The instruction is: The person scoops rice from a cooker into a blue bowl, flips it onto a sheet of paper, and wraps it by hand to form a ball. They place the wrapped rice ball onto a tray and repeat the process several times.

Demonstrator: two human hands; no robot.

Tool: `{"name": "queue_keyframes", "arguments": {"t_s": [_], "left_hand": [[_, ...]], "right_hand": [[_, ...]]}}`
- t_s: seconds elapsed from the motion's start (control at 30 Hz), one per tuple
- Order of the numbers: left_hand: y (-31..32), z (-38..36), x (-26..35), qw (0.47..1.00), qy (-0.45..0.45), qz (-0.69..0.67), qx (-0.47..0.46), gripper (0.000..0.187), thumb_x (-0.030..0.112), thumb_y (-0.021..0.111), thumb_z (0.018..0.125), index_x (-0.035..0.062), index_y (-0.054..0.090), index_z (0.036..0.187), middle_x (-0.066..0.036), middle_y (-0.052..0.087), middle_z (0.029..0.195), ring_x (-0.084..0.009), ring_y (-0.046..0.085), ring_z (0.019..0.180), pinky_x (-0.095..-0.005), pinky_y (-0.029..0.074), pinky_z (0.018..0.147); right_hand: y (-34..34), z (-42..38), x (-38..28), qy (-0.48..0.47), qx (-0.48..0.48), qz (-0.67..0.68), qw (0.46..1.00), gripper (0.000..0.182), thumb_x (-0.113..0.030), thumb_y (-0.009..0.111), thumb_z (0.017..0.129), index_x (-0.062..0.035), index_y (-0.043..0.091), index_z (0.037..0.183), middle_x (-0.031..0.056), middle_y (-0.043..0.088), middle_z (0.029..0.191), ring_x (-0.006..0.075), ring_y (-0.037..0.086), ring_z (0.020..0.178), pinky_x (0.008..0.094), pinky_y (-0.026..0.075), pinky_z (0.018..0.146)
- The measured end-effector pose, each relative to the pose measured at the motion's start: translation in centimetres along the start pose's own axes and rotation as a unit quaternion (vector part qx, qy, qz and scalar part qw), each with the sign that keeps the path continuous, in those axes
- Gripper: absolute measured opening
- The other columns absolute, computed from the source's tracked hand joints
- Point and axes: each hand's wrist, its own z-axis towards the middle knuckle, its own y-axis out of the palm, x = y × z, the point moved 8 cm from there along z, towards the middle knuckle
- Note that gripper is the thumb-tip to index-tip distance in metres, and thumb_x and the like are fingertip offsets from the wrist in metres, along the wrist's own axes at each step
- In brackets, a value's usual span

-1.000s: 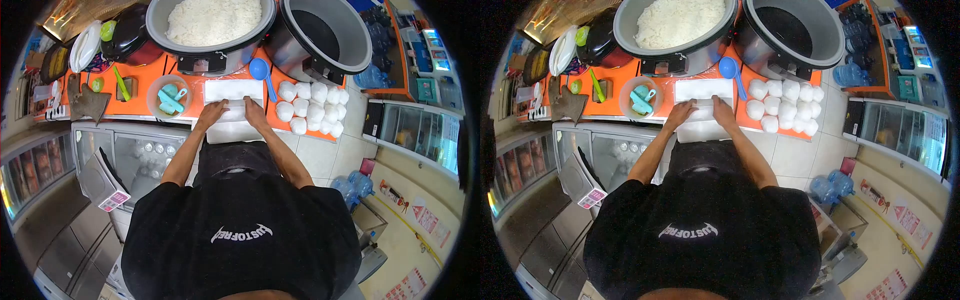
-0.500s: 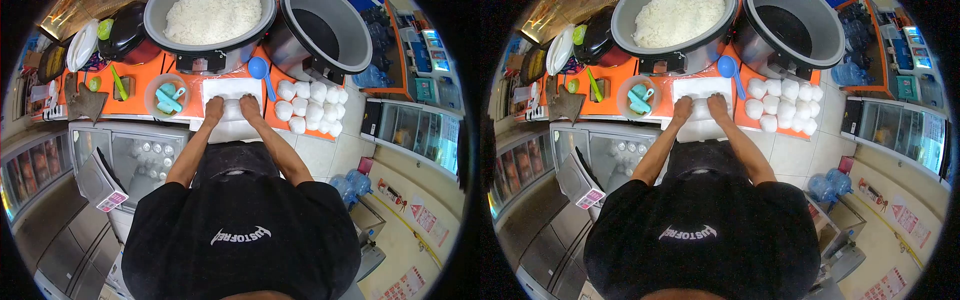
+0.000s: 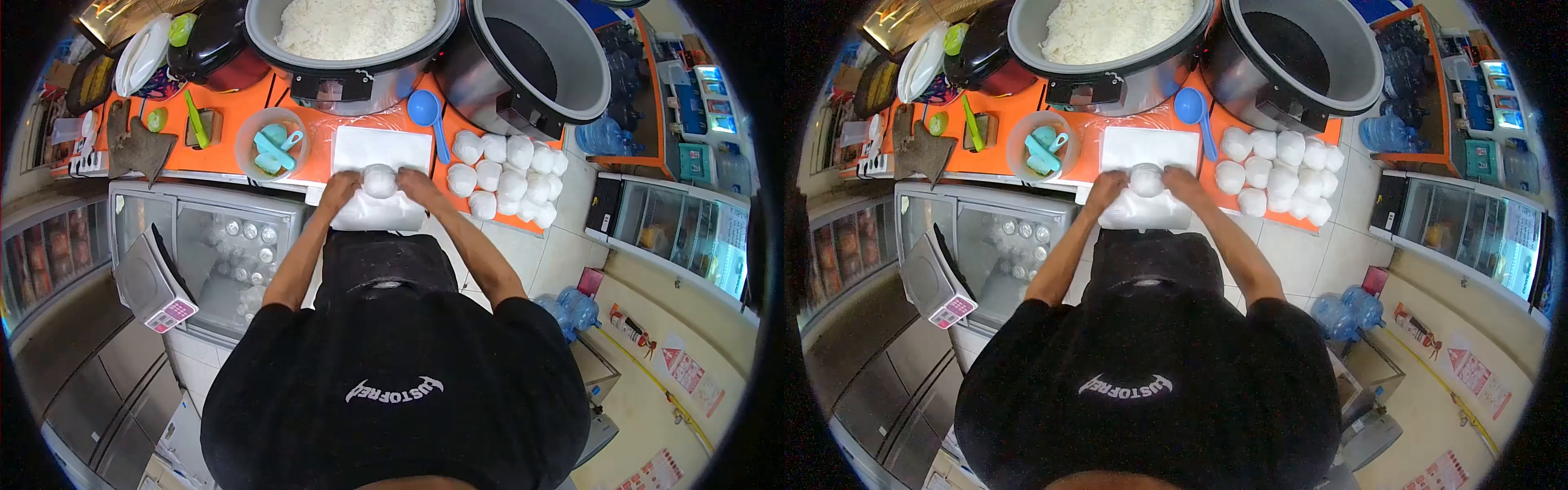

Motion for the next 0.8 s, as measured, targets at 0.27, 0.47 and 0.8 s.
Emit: {"name": "queue_keyframes", "arguments": {"t_s": [0.27,0.47,0.8], "left_hand": [[0.7,7.3,2.1,0.963,0.101,0.215,-0.124,0.041,0.02,0.087,0.045,0.0104,0.068,0.08,-0.007,0.066,0.075,-0.0293,0.063,0.08,-0.0412,0.049,0.081],[-3.5,3.6,5.2,0.95,-0.03,-0.28,-0.131,0.022,0.007,0.072,0.081,0.0036,0.068,0.102,-0.005,0.069,0.103,-0.0129,0.064,0.093,-0.0306,0.051,0.081],[0.2,-4.9,5.9,0.834,-0.275,-0.432,0.208,0.056,0.045,0.052,0.097,-0.0043,0.056,0.122,-0.008,0.063,0.111,-0.0179,0.06,0.1,-0.0324,0.047,0.085]], "right_hand": [[-4.2,5.4,-2.3,0.029,-0.15,-0.108,0.982,0.03,-0.014,0.086,0.052,-0.0059,0.063,0.07,0.0123,0.065,0.095,0.0304,0.061,0.099,0.0376,0.048,0.089],[-1.8,1.8,-2.7,-0.013,-0.024,0.513,0.858,0.026,-0.006,0.082,0.066,-0.0033,0.072,0.09,0.0029,0.071,0.093,0.0134,0.064,0.085,0.0298,0.05,0.078],[-1.0,-4.2,-8.1,0.158,0.166,0.577,0.783,0.022,-0.01,0.081,0.074,-0.0029,0.062,0.066,0.0012,0.064,0.069,0.0088,0.054,0.063,0.0274,0.046,0.061]]}}
